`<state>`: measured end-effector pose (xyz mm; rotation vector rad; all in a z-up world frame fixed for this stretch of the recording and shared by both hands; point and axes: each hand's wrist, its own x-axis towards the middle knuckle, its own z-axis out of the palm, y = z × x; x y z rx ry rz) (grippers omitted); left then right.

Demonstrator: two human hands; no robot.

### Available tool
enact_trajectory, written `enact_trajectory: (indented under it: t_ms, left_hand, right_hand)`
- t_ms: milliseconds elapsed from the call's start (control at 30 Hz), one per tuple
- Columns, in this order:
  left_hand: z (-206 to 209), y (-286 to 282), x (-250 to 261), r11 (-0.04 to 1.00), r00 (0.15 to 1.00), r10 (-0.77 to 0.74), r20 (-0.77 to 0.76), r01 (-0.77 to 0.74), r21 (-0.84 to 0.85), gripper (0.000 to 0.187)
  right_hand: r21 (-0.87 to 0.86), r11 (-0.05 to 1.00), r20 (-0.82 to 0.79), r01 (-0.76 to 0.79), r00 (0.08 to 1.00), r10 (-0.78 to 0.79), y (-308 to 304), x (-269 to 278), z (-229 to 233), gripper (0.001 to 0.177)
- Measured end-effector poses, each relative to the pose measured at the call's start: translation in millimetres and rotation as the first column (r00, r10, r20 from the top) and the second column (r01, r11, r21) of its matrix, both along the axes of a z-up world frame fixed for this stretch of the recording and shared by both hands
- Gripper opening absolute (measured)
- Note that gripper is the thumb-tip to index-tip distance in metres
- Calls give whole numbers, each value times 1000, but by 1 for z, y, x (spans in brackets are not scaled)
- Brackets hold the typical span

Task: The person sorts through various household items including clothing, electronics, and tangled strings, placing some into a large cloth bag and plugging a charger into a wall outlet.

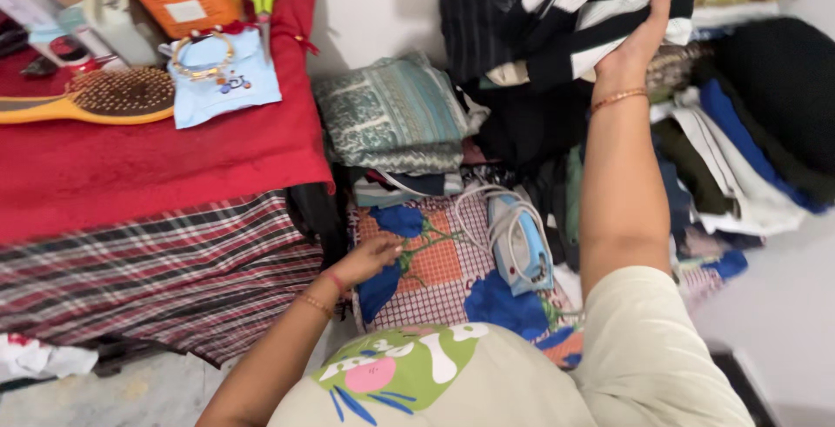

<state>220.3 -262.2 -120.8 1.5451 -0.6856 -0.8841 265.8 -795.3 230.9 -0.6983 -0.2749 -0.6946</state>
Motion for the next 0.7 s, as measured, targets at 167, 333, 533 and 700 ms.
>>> enact_trajectory:
  t_ms: [167,333,533,700]
  left_hand:
    - [6,24,-10,984,990,140,-27,-135,119,49]
    - [19,27,-12,960,977,195,-86,-173,219,53]
    - [7,22,-7,956,974,208,-87,-184,229,53]
    - [-18,24,-2,983,984,164,67,-169,74,48]
  right_hand:
    - [29,978,-253,206,948,-192,-22,72,-39,51]
    - [-202,906,-440,372,792,-423,-40,85,-53,56]
    - [-843,449,-403,297,205,-892,-59,56,-57,85]
    - [-649,664,-276,372,698,-661,-35,28,-74,68]
